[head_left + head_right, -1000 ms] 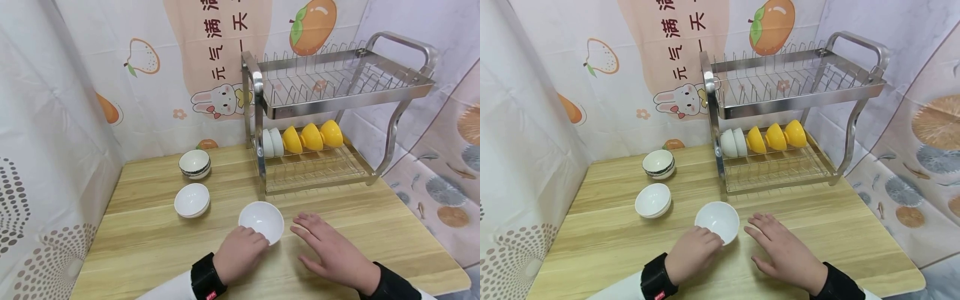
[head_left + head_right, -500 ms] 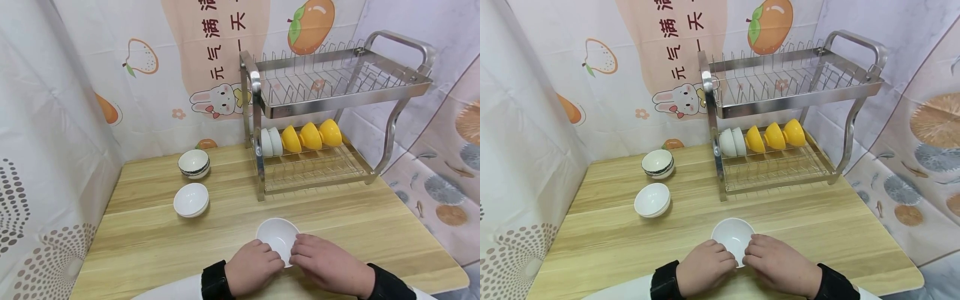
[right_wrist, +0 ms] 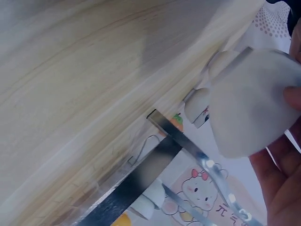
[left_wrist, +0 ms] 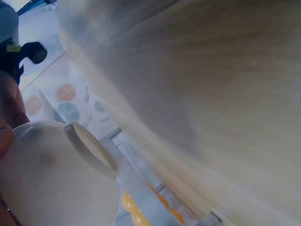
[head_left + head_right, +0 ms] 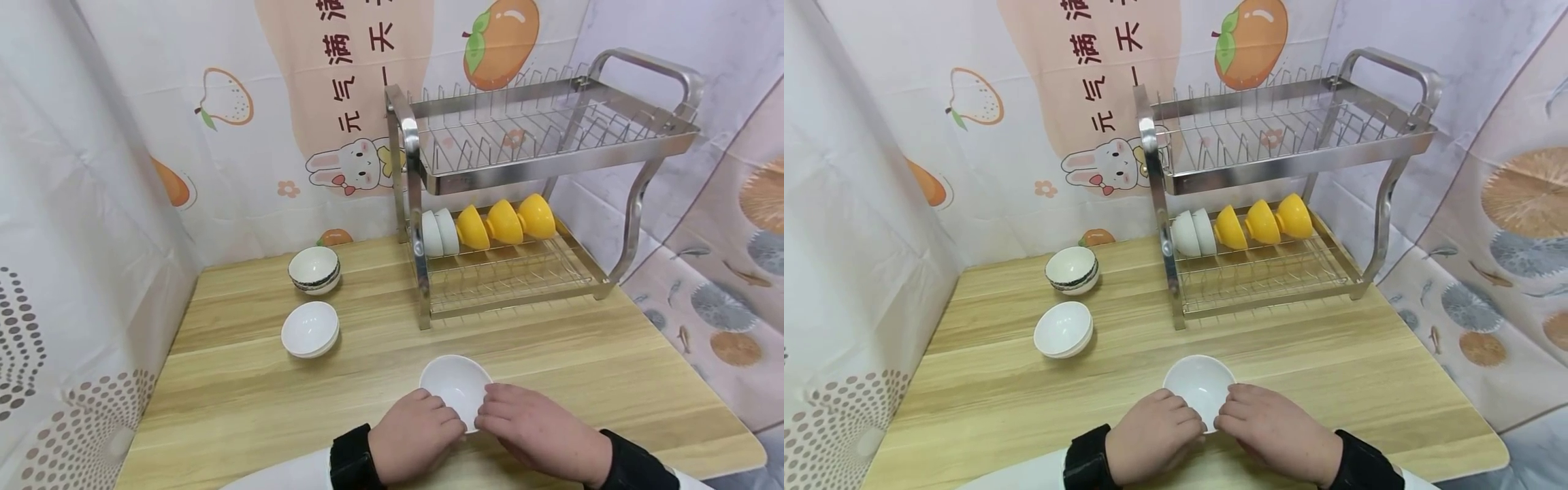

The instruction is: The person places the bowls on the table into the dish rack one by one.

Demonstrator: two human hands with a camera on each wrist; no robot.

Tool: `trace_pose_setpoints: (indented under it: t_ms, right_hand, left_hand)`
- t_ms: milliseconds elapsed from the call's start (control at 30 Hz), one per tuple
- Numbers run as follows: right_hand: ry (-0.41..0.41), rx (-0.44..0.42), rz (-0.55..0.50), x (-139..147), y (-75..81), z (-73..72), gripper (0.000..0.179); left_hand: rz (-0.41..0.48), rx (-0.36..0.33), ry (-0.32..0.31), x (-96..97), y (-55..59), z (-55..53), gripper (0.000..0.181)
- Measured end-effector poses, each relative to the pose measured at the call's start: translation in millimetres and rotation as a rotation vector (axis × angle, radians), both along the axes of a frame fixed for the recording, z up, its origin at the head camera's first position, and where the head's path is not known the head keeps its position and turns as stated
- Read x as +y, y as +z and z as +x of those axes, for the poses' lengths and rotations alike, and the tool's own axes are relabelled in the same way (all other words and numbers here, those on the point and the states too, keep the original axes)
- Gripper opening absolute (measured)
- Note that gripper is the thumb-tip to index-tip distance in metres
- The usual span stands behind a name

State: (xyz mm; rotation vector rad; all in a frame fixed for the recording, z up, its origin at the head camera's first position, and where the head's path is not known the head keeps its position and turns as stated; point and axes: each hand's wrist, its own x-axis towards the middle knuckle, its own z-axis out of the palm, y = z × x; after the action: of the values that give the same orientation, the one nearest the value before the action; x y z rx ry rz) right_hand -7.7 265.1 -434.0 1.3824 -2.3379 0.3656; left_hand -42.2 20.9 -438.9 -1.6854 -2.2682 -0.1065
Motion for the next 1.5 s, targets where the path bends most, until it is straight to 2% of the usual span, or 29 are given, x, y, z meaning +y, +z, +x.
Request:
trace_pose_setpoints:
  t_ms: [133,200,300,367,467,600,667,700,767,867,967,1100,1267,1367,1500]
  right_hand:
    - [-0.01,0.017,-0.084,4,-2.6,-6.6,0.034]
    - [-0.026,-0.007,-0.123,6,-3.6,-10.1,0.032]
    - [-0.098,-0.055,-0.168,12,-4.1,-14.6,0.03]
    - [-0.188,-0.081,-0.204,20,-3.6,-17.8,0.032]
    - [-0.386,-0.187,-0.276,37,2.3,-24.7,0.015]
    - [-0.668,-0.462,-0.452,67,15.3,-43.4,0.025]
    - [-0.77,-0.582,-0.554,85,19.6,-56.4,0.025]
    - [-0.796,-0.627,-0.608,95,20.7,-63.3,0.027]
    - [-0.82,-0.67,-0.717,115,19.9,-77.7,0.028]
    - [-0.818,-0.686,-0.85,142,15.7,-97.7,0.018]
    - [-0.725,-0.743,-1.032,163,10.1,-114.9,0.009]
    - [-0.662,-0.821,-1.146,180,2.2,-130.5,0.008]
    - [-0.796,-0.798,-0.989,190,-8.0,-140.0,0.011]
    - [-0.899,-0.753,-0.818,193,-11.1,-142.7,0.025]
    - [-0.945,-0.706,-0.693,193,-12.8,-147.5,0.035]
  left_hand:
    - [0.028,-0.001,0.029,3.3,4.3,-5.7,0.015]
    - [0.049,-0.001,0.049,4.1,6.8,-8.7,0.015]
    - [0.109,-0.015,0.08,4.0,11.3,-13.0,0.026]
    - [0.158,-0.021,0.101,3.8,13.6,-16.1,0.039]
    - [0.215,-0.011,0.112,4.6,15.5,-20.5,0.053]
    - [0.201,-0.007,0.105,8.9,14.2,-24.7,0.064]
    - [0.158,-0.015,0.099,12.3,12.5,-25.7,0.068]
    - [0.134,-0.025,0.096,14.1,11.6,-25.9,0.07]
    - [0.091,-0.043,0.096,17.8,10.1,-26.2,0.073]
    - [0.046,-0.069,0.102,23.9,8.4,-26.4,0.077]
    - [0.012,-0.057,0.105,29.4,6.7,-26.7,0.08]
    - [-0.022,-0.049,0.106,34.4,3.4,-26.1,0.081]
    - [-0.029,-0.054,0.108,37.6,-1.9,-28.0,0.081]
    - [-0.032,-0.054,0.111,38.8,-3.5,-29.8,0.082]
    - [-0.026,-0.043,0.115,40.5,-4.7,-32.7,0.081]
